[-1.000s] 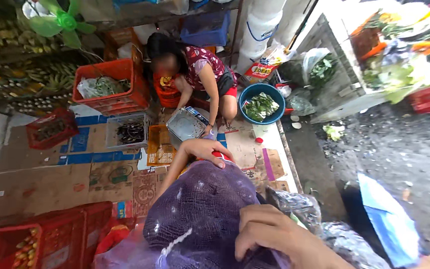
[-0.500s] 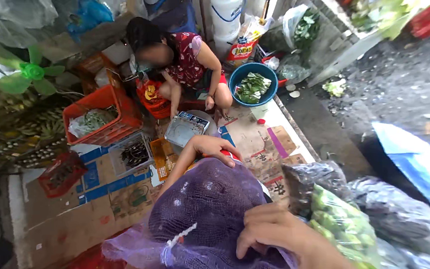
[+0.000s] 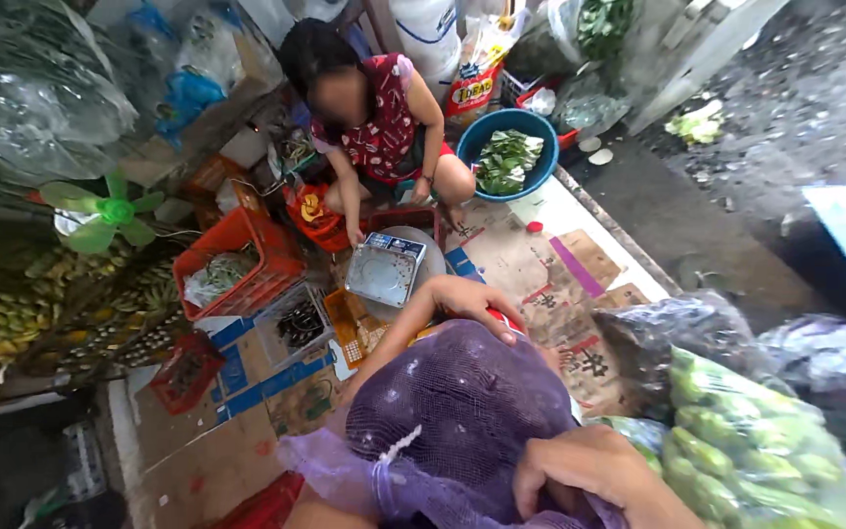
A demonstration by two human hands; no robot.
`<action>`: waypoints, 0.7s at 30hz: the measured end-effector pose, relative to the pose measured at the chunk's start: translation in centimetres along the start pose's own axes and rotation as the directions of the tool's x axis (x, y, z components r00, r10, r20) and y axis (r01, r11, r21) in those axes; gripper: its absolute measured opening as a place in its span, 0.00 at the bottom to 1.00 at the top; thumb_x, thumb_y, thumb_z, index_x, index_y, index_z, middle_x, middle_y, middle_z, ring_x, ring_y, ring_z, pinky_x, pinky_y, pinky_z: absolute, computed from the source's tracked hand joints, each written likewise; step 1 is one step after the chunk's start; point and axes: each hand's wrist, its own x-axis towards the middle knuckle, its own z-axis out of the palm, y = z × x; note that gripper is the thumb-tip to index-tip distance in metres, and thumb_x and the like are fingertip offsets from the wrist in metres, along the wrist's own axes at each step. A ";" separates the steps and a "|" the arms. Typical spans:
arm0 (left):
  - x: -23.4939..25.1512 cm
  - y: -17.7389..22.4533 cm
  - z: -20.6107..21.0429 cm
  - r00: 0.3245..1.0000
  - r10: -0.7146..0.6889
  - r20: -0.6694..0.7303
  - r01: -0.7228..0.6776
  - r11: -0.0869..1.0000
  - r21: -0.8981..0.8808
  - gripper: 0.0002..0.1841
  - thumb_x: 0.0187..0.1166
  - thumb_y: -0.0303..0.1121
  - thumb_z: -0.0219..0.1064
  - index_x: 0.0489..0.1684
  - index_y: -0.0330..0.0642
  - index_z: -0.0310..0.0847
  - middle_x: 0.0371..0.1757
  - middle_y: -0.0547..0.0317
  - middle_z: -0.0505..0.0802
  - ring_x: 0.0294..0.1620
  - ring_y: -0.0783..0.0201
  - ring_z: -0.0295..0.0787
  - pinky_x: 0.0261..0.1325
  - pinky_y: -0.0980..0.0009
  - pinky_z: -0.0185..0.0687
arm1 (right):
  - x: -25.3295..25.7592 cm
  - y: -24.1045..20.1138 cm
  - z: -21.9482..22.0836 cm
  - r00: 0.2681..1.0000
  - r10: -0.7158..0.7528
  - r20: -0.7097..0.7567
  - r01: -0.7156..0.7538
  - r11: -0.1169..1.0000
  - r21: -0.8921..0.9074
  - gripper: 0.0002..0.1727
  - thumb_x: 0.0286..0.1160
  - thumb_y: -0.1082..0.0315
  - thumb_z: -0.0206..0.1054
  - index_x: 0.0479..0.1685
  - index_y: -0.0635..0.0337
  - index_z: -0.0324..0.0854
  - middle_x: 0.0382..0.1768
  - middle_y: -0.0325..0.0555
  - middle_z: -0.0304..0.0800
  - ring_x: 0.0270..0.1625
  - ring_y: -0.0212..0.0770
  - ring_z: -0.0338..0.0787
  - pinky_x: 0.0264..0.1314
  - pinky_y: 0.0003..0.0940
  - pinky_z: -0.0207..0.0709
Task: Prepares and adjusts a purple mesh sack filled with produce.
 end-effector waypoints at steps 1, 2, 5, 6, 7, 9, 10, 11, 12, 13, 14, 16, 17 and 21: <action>0.4 0.3 0.1 1.000 0.004 -0.016 -0.003 1.000 0.009 0.21 0.74 0.41 0.69 0.64 0.42 0.87 0.47 0.65 0.94 0.42 0.81 0.87 0.51 0.77 0.84 | -0.5 0.0 -0.6 1.000 -0.007 -0.012 0.007 1.000 0.022 0.21 0.80 0.51 0.72 0.34 0.64 0.86 0.15 0.41 0.76 0.19 0.26 0.70 0.23 0.21 0.60; 0.7 0.7 0.4 0.999 0.010 -0.034 -0.010 1.000 0.017 0.21 0.75 0.41 0.68 0.64 0.41 0.86 0.48 0.65 0.94 0.43 0.81 0.87 0.52 0.77 0.83 | -1.2 0.0 -1.1 0.999 -0.030 -0.015 0.031 0.999 0.041 0.21 0.82 0.52 0.70 0.35 0.64 0.86 0.16 0.40 0.76 0.20 0.25 0.70 0.24 0.18 0.60; 3.3 2.0 2.2 0.997 0.077 -0.025 -0.077 0.997 -0.005 0.27 0.74 0.53 0.71 0.63 0.42 0.87 0.51 0.66 0.94 0.47 0.82 0.88 0.53 0.79 0.84 | -3.8 -0.2 -3.1 0.997 -0.079 -0.007 0.079 0.996 0.035 0.19 0.83 0.54 0.69 0.36 0.64 0.86 0.18 0.40 0.78 0.22 0.23 0.73 0.25 0.16 0.64; 4.3 2.4 2.7 0.995 0.097 -0.009 -0.097 0.995 -0.003 0.30 0.72 0.57 0.71 0.63 0.42 0.87 0.53 0.66 0.94 0.48 0.82 0.89 0.54 0.78 0.85 | -4.7 -0.4 -3.7 0.996 -0.089 0.001 0.089 0.996 0.023 0.18 0.83 0.55 0.70 0.36 0.63 0.85 0.19 0.40 0.79 0.22 0.24 0.74 0.25 0.16 0.66; 5.1 3.1 3.0 0.995 0.101 -0.005 -0.101 0.995 0.000 0.33 0.70 0.61 0.71 0.63 0.43 0.87 0.53 0.66 0.95 0.49 0.82 0.89 0.53 0.78 0.85 | -5.5 -0.6 -4.5 0.995 -0.099 0.012 0.099 0.995 0.008 0.18 0.83 0.55 0.70 0.36 0.63 0.85 0.19 0.40 0.80 0.22 0.25 0.75 0.25 0.17 0.67; 6.5 4.9 3.6 0.994 0.111 0.007 -0.111 0.994 0.014 0.36 0.68 0.65 0.70 0.65 0.44 0.86 0.55 0.66 0.94 0.51 0.82 0.88 0.55 0.78 0.84 | -7.1 -0.7 -6.0 0.993 -0.115 0.025 0.115 0.993 -0.009 0.19 0.83 0.53 0.70 0.36 0.62 0.86 0.20 0.40 0.80 0.23 0.26 0.74 0.26 0.19 0.67; 7.4 6.0 4.0 0.993 0.117 0.017 -0.117 0.993 0.025 0.39 0.67 0.69 0.69 0.64 0.43 0.86 0.56 0.65 0.94 0.52 0.81 0.88 0.56 0.78 0.85 | -8.0 -0.8 -6.7 0.993 -0.119 0.014 0.119 0.993 -0.015 0.20 0.82 0.51 0.69 0.36 0.62 0.86 0.20 0.40 0.79 0.23 0.26 0.74 0.27 0.19 0.67; 8.5 7.2 4.4 0.993 0.114 0.029 -0.115 0.993 0.040 0.41 0.66 0.71 0.68 0.62 0.41 0.86 0.55 0.64 0.94 0.52 0.80 0.88 0.56 0.77 0.85 | -8.9 -0.9 -7.4 0.992 -0.126 -0.005 0.126 0.992 -0.030 0.22 0.82 0.48 0.69 0.36 0.61 0.85 0.20 0.38 0.78 0.24 0.26 0.74 0.27 0.18 0.67; 9.6 8.1 4.9 0.994 0.101 0.049 -0.103 0.994 0.043 0.43 0.65 0.72 0.68 0.62 0.38 0.86 0.55 0.62 0.94 0.53 0.78 0.88 0.57 0.76 0.85 | -9.8 -1.0 -8.2 0.990 -0.136 -0.024 0.135 0.989 -0.054 0.23 0.81 0.46 0.69 0.36 0.61 0.85 0.20 0.37 0.77 0.24 0.25 0.74 0.28 0.18 0.67; 10.6 8.8 5.3 0.994 0.088 0.064 -0.091 0.995 0.045 0.45 0.64 0.73 0.68 0.62 0.37 0.86 0.55 0.61 0.94 0.54 0.77 0.88 0.57 0.76 0.85 | -10.6 -1.2 -9.1 0.988 -0.151 -0.030 0.148 0.986 -0.080 0.24 0.81 0.45 0.69 0.36 0.60 0.85 0.21 0.37 0.77 0.25 0.26 0.74 0.29 0.19 0.67; 11.5 9.4 5.6 0.994 0.081 0.079 -0.085 0.995 0.050 0.45 0.64 0.74 0.67 0.62 0.37 0.86 0.55 0.63 0.94 0.53 0.79 0.88 0.56 0.77 0.85 | -11.4 -1.5 -9.9 0.986 -0.166 -0.026 0.163 0.981 -0.105 0.24 0.80 0.45 0.69 0.36 0.60 0.85 0.21 0.38 0.78 0.26 0.27 0.74 0.30 0.21 0.68; 13.2 10.4 6.5 0.995 0.063 0.078 -0.068 0.996 0.064 0.44 0.64 0.75 0.68 0.59 0.39 0.88 0.50 0.66 0.95 0.48 0.81 0.89 0.51 0.80 0.86 | -13.1 -2.3 -11.4 0.981 -0.195 0.017 0.196 0.970 -0.146 0.23 0.80 0.46 0.69 0.38 0.60 0.86 0.24 0.40 0.82 0.28 0.32 0.79 0.33 0.26 0.73; 14.1 10.7 6.9 0.994 0.067 0.088 -0.073 0.995 0.074 0.44 0.64 0.75 0.67 0.59 0.40 0.88 0.51 0.66 0.95 0.49 0.80 0.89 0.52 0.79 0.87 | -14.0 -2.6 -12.0 0.977 -0.208 0.042 0.212 0.964 -0.158 0.21 0.80 0.48 0.70 0.39 0.60 0.87 0.25 0.41 0.84 0.30 0.34 0.81 0.35 0.29 0.74; 17.3 11.4 7.7 0.986 0.097 0.135 -0.108 0.991 0.078 0.44 0.67 0.76 0.64 0.64 0.42 0.88 0.59 0.64 0.95 0.59 0.73 0.90 0.63 0.73 0.87 | -16.6 -2.5 -14.1 0.957 -0.277 0.084 0.289 0.937 -0.199 0.17 0.81 0.53 0.68 0.37 0.59 0.89 0.27 0.44 0.86 0.35 0.41 0.85 0.38 0.35 0.76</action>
